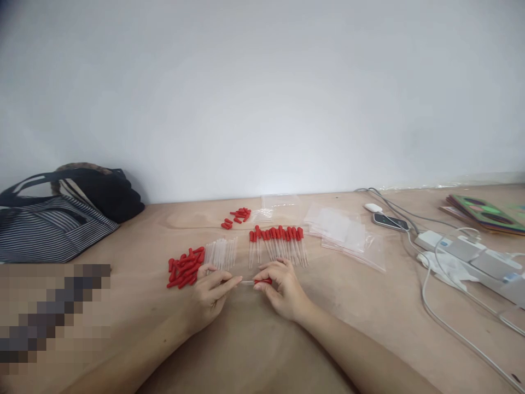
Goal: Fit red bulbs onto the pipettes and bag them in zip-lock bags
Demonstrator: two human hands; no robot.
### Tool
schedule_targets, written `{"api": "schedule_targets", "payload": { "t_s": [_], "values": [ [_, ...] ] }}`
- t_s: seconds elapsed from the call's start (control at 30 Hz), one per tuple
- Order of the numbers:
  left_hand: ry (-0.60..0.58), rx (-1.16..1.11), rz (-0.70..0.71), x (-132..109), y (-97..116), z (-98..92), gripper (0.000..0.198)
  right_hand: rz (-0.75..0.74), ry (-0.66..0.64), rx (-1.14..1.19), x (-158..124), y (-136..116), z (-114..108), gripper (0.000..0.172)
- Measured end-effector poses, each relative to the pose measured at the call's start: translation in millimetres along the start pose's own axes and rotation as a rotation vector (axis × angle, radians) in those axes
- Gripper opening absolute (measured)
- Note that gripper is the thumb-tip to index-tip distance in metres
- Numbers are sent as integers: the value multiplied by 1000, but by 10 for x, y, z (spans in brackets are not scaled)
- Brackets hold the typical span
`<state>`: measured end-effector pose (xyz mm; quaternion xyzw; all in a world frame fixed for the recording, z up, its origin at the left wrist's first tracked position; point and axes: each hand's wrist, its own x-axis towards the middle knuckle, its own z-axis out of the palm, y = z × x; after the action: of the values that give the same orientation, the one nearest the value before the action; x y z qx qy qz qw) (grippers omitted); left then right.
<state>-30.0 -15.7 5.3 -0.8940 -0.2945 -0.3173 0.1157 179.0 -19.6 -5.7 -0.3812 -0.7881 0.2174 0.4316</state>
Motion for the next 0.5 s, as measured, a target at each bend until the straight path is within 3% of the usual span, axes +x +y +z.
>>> {"api": "schedule_targets", "payload": {
  "t_s": [0.2, 0.5],
  "values": [
    [-4, 12, -9, 3, 28, -5, 31, -89, 32, -109, -23, -26, 19, 5],
    [7, 1, -30, 33, 91, 3, 31, -102, 31, -148, -2, -53, 34, 6]
  ]
}}
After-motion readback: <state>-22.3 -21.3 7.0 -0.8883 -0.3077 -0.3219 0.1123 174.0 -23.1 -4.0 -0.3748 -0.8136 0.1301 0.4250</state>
